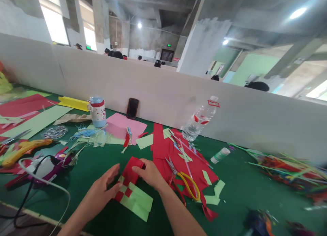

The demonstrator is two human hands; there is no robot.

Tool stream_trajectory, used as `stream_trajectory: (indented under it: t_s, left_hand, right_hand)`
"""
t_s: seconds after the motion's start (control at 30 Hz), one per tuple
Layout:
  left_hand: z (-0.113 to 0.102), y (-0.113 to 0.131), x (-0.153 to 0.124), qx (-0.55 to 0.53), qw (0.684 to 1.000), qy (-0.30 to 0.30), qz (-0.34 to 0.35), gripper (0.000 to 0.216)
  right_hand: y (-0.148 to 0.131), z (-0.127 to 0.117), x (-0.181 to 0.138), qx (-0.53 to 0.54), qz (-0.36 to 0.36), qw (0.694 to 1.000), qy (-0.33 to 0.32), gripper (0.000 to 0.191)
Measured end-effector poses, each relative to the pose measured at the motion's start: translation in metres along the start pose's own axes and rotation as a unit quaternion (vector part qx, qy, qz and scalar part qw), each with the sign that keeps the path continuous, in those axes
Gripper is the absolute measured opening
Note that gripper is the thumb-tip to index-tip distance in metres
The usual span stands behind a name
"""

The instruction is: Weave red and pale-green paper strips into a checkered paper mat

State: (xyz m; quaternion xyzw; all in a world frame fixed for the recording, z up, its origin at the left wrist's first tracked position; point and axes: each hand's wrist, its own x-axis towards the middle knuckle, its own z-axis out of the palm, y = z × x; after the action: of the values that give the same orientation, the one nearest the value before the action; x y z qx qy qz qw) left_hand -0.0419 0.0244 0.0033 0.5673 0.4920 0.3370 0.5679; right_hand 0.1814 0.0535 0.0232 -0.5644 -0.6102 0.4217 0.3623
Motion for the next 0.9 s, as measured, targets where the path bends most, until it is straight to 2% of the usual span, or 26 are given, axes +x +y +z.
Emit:
stream_trajectory:
  t_s: [0.1, 0.13, 0.2, 0.27, 0.3, 0.33, 0.37, 0.43, 0.6, 0.73, 0.9]
  left_hand:
    - [-0.001, -0.019, -0.013, 0.107, 0.991, 0.044, 0.064, 0.054]
    - [-0.001, -0.025, -0.017, 0.226, 0.962, 0.042, 0.145, 0.046]
    - [0.003, -0.035, -0.026, 0.427, 0.853, 0.041, 0.296, 0.048]
    - [0.006, -0.039, -0.033, 0.544, 0.734, 0.056, 0.402, 0.061]
    - [0.007, -0.039, -0.037, 0.575, 0.692, 0.061, 0.433, 0.067]
    - [0.008, -0.039, -0.04, 0.594, 0.662, 0.063, 0.453, 0.071]
    - [0.008, -0.038, -0.042, 0.605, 0.646, 0.06, 0.461, 0.074]
    - [0.007, -0.036, -0.046, 0.615, 0.64, 0.047, 0.459, 0.075]
    - [0.007, -0.032, -0.047, 0.619, 0.667, 0.009, 0.415, 0.077]
    - [0.007, -0.031, -0.047, 0.621, 0.662, 0.012, 0.418, 0.078]
    - [0.004, -0.041, -0.043, 0.621, 0.676, -0.009, 0.397, 0.074]
  right_hand:
    - [0.0, -0.016, -0.011, -0.086, -0.036, 0.994, 0.062, 0.046]
    - [-0.001, -0.019, -0.019, -0.109, -0.05, 0.99, 0.075, 0.046]
    - [0.0, -0.022, -0.038, -0.147, -0.077, 0.983, 0.076, 0.044]
    - [0.004, -0.017, -0.064, -0.18, -0.104, 0.977, 0.042, 0.043]
    - [0.008, -0.013, -0.077, -0.2, -0.123, 0.972, 0.009, 0.045]
    - [0.013, -0.008, -0.089, -0.259, -0.157, 0.952, -0.042, 0.05]
    - [0.019, -0.003, -0.1, -0.306, -0.185, 0.93, -0.087, 0.059]
    - [0.032, 0.005, -0.116, -0.348, -0.214, 0.904, -0.128, 0.071]
    - [0.05, 0.012, -0.123, -0.388, -0.232, 0.882, -0.131, 0.072]
    - [0.05, 0.012, -0.121, -0.379, -0.24, 0.885, -0.121, 0.075]
    - [0.044, 0.01, -0.124, -0.322, -0.214, 0.911, -0.141, 0.077]
